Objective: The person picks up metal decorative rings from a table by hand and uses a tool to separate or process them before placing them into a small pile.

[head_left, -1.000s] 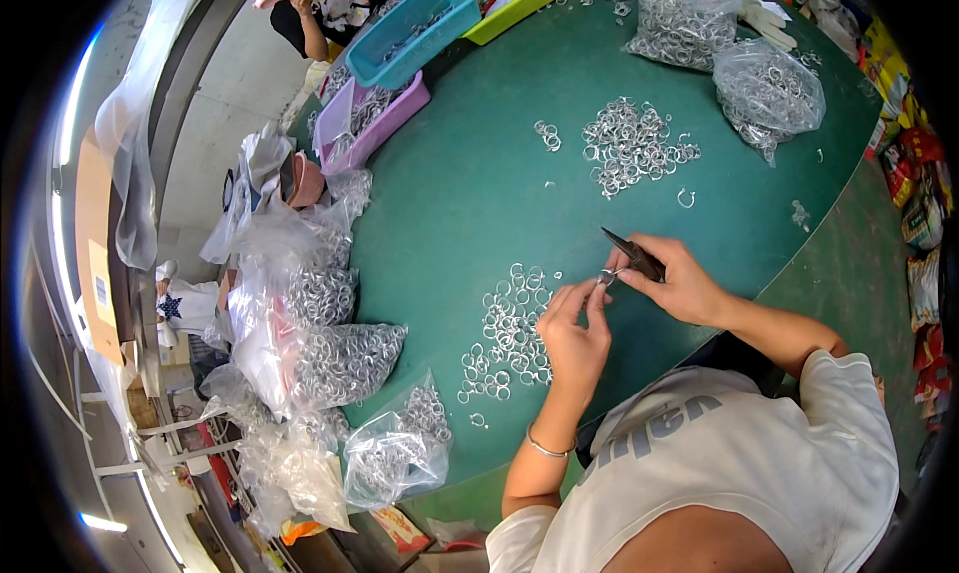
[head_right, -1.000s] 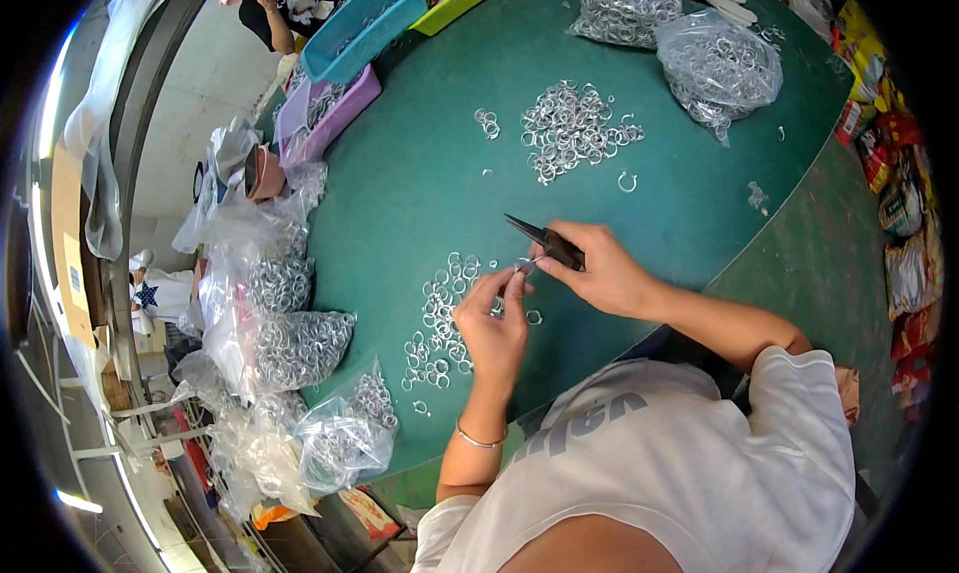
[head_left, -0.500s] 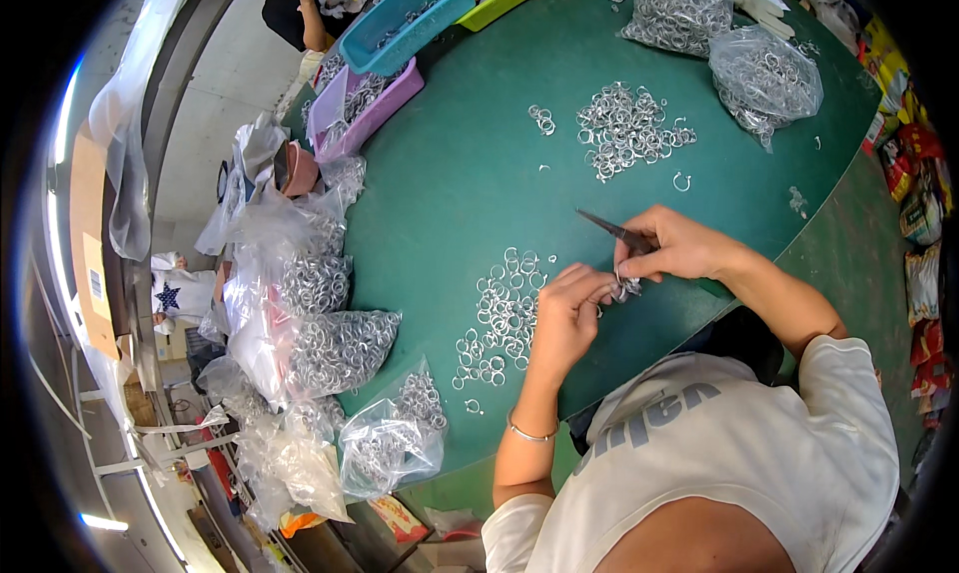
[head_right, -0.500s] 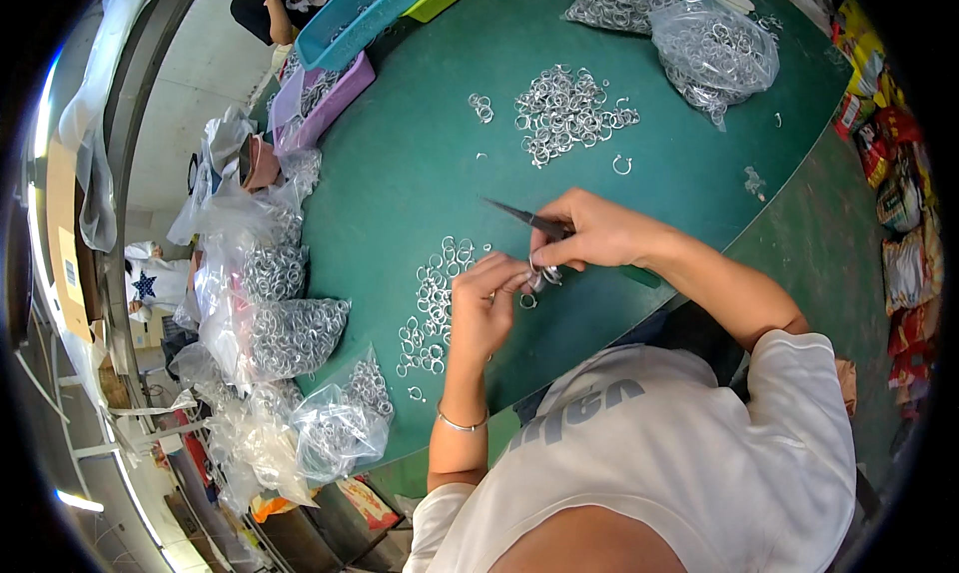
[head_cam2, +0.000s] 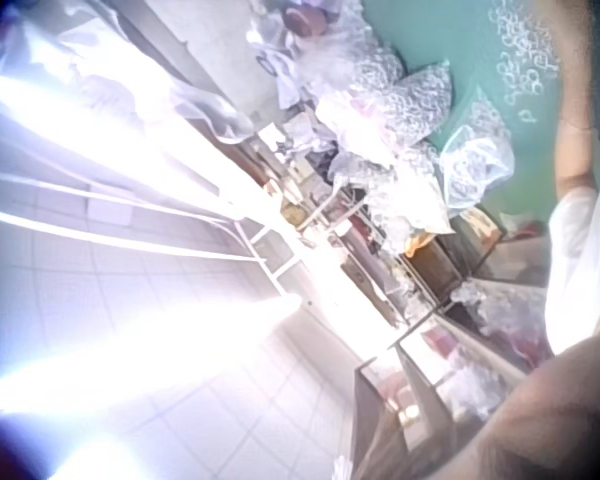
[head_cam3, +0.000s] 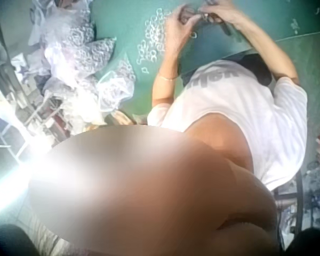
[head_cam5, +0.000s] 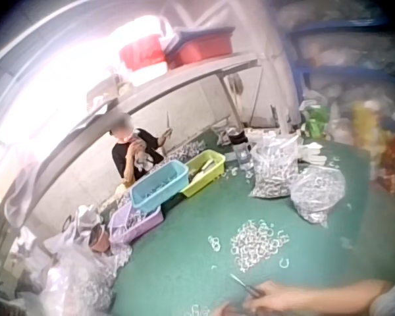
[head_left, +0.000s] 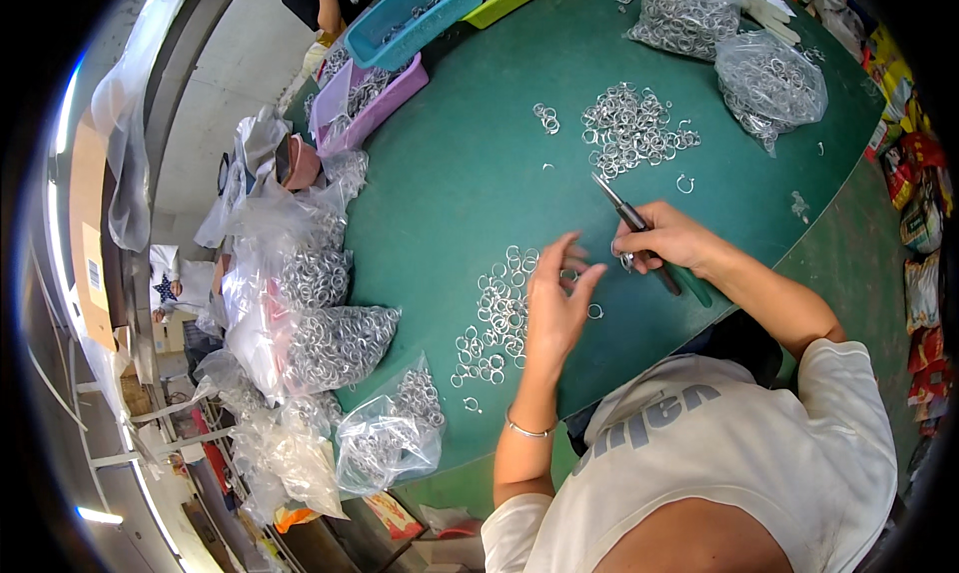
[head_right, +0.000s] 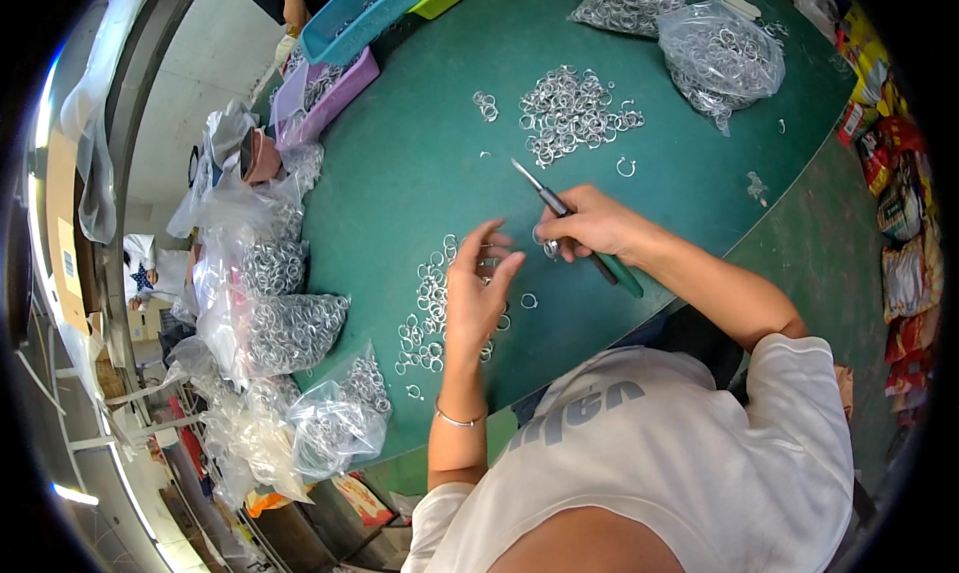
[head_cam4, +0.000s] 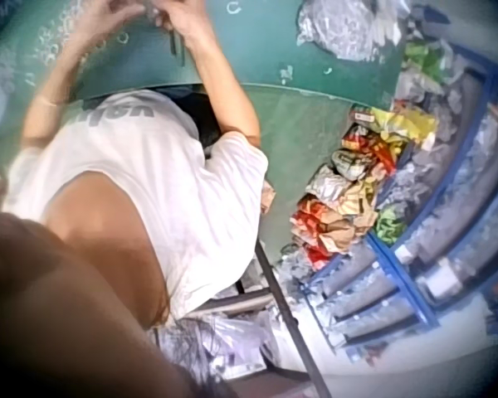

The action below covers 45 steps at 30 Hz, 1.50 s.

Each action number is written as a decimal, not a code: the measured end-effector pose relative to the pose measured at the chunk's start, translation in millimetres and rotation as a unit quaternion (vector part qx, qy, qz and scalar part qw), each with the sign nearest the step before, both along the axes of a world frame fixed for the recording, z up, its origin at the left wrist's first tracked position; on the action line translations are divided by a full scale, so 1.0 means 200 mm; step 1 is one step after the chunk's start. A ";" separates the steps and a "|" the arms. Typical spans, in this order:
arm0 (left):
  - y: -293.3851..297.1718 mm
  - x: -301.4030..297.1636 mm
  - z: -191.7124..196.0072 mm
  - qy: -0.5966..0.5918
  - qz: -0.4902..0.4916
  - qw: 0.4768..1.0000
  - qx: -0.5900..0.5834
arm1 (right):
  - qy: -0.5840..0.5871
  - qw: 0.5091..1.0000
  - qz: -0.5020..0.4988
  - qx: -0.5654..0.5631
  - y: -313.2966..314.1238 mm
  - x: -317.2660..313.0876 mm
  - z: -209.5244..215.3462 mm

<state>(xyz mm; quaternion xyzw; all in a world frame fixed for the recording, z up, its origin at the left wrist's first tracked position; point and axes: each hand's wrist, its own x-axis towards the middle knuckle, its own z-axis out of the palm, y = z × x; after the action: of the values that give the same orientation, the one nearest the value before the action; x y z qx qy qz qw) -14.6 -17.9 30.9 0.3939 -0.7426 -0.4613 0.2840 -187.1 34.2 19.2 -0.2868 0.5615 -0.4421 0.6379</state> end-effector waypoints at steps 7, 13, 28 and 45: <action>-0.01 -0.02 -0.08 0.195 0.029 0.938 0.284 | -0.145 0.989 0.012 -0.016 0.01 0.01 -0.01; 0.05 -0.03 -0.14 0.290 0.032 0.896 0.335 | 0.024 0.996 0.005 -0.088 0.03 0.04 0.03; 0.09 -0.02 -0.09 0.296 0.036 0.891 0.341 | 0.022 0.996 -0.042 -0.081 0.03 0.02 0.11; 0.09 -0.08 -0.12 0.408 0.066 0.742 0.527 | 0.168 0.974 0.004 -0.153 0.05 0.03 0.09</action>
<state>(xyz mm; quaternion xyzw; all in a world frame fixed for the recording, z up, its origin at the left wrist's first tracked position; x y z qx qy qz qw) -31.4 0.7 6.2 0.3031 -0.1659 -0.8759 0.3367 -180.8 44.8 36.4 -0.4536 0.5849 -0.4657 0.4850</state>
